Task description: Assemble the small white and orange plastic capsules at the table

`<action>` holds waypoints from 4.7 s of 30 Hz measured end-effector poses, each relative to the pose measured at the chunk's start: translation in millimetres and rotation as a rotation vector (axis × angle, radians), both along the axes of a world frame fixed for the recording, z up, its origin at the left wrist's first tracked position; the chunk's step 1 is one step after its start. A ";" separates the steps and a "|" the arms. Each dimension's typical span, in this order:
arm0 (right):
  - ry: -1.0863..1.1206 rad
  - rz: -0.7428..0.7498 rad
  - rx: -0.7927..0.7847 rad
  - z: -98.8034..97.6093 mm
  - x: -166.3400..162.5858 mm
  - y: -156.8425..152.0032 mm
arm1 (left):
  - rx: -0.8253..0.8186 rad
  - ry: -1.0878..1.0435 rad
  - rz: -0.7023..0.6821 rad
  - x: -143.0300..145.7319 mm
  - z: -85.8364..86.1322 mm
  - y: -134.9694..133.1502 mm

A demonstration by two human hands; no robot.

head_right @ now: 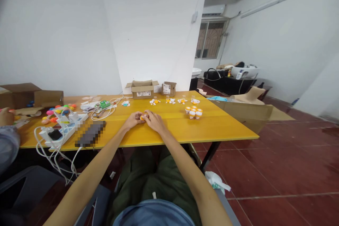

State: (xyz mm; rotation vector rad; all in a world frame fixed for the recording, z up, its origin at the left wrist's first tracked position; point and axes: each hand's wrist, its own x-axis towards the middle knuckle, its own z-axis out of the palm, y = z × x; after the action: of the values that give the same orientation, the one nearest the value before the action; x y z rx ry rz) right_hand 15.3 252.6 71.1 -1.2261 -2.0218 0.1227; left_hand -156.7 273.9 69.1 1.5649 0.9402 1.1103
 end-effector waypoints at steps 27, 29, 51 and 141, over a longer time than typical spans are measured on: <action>-0.033 -0.065 -0.089 7.7 0.1 -4.2 | -0.017 0.014 0.004 0.8 -0.9 -1.0; -0.022 -0.016 -0.068 6.7 0.1 -5.1 | -0.013 0.016 0.002 0.8 0.1 -1.9; -0.064 -0.043 -0.078 5.8 -2.2 -4.7 | 0.069 0.028 0.044 0.5 1.5 -4.3; -0.760 -0.611 0.030 93.0 137.2 21.9 | 0.186 0.273 0.375 3.6 -7.7 9.5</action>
State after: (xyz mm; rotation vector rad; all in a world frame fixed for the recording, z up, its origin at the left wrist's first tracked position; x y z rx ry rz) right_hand 152.6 274.5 164.1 -2.0151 -2.1004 -0.7684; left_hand -153.1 283.4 61.4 1.7676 1.3893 1.2919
